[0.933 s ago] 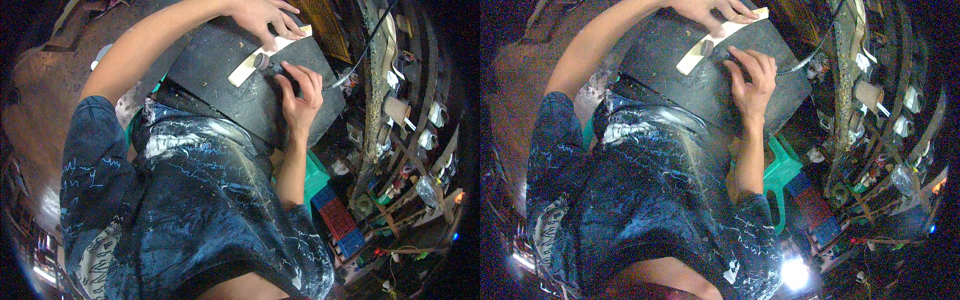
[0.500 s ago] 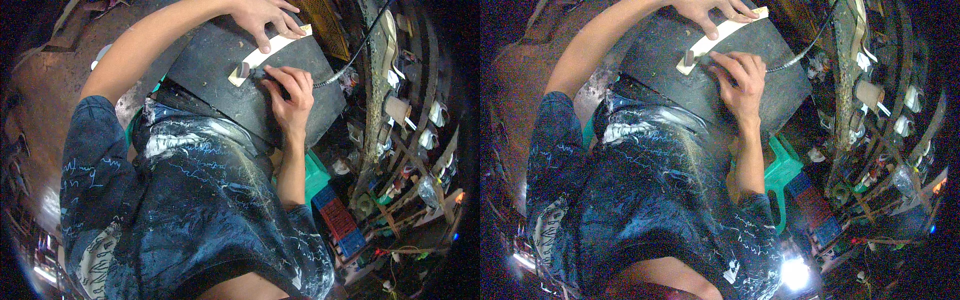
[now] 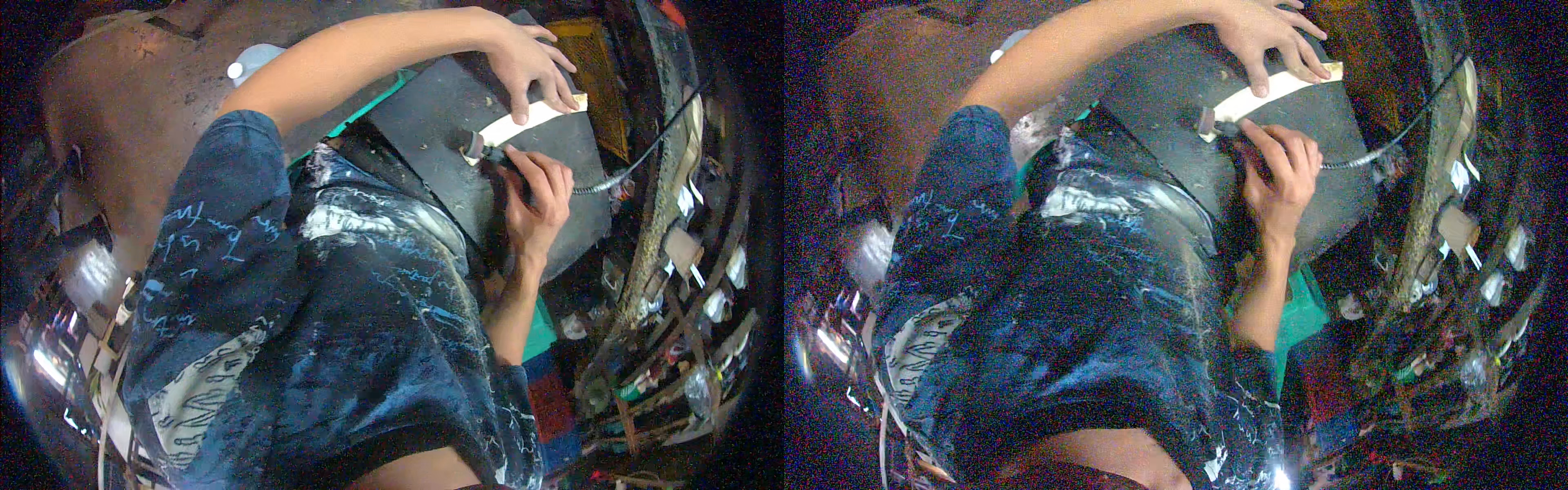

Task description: The person uses a handheld rotary grinding tool to smooth the edges of a curved white shoe part. They hold the part with one hand and guide the tool along its edge, then briefly inspect the tool head before continuing.

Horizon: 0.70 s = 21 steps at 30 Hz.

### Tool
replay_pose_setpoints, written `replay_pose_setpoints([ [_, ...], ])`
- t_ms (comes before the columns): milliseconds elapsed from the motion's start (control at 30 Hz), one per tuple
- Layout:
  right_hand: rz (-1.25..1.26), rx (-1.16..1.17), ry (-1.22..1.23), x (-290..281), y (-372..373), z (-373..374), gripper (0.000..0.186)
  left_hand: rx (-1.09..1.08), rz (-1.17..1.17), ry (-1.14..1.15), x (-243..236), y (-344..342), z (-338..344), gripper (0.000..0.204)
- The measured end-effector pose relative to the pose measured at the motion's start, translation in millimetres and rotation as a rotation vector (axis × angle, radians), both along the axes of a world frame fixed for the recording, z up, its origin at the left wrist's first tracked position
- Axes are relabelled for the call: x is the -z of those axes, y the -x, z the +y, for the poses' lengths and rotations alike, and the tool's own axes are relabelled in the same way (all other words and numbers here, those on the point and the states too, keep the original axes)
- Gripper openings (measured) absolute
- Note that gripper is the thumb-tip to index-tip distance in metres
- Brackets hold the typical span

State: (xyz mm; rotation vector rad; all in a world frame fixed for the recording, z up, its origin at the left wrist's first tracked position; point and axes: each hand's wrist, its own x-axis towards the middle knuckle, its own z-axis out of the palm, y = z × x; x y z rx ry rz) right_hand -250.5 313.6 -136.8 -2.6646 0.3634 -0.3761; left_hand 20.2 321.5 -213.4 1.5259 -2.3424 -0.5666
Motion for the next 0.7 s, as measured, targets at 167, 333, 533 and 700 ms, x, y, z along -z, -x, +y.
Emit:
replay_pose_setpoints([
  [167, 0.008, 0.008, 0.014, -1.7, 2.1, 3.8, 0.041, -0.005, 0.024, -0.005, 4.3, 0.5, -0.8, 0.093],
  [333, 0.009, -0.061, -0.032, -2.2, 11.8, 0.6, 0.041, -0.029, 0.026, 0.065, -8.7, -3.2, 8.9, 0.079],
  [533, -0.072, 0.111, -0.029, 6.7, 19.3, -7.7, 0.039, 0.074, 0.125, -0.044, -17.7, -15.7, 12.9, 0.091],
  [700, -0.054, 0.057, -0.069, 10.2, 23.4, 0.3, 0.039, 0.073, 0.13, -0.053, -19.6, -13.7, 12.6, 0.089],
])
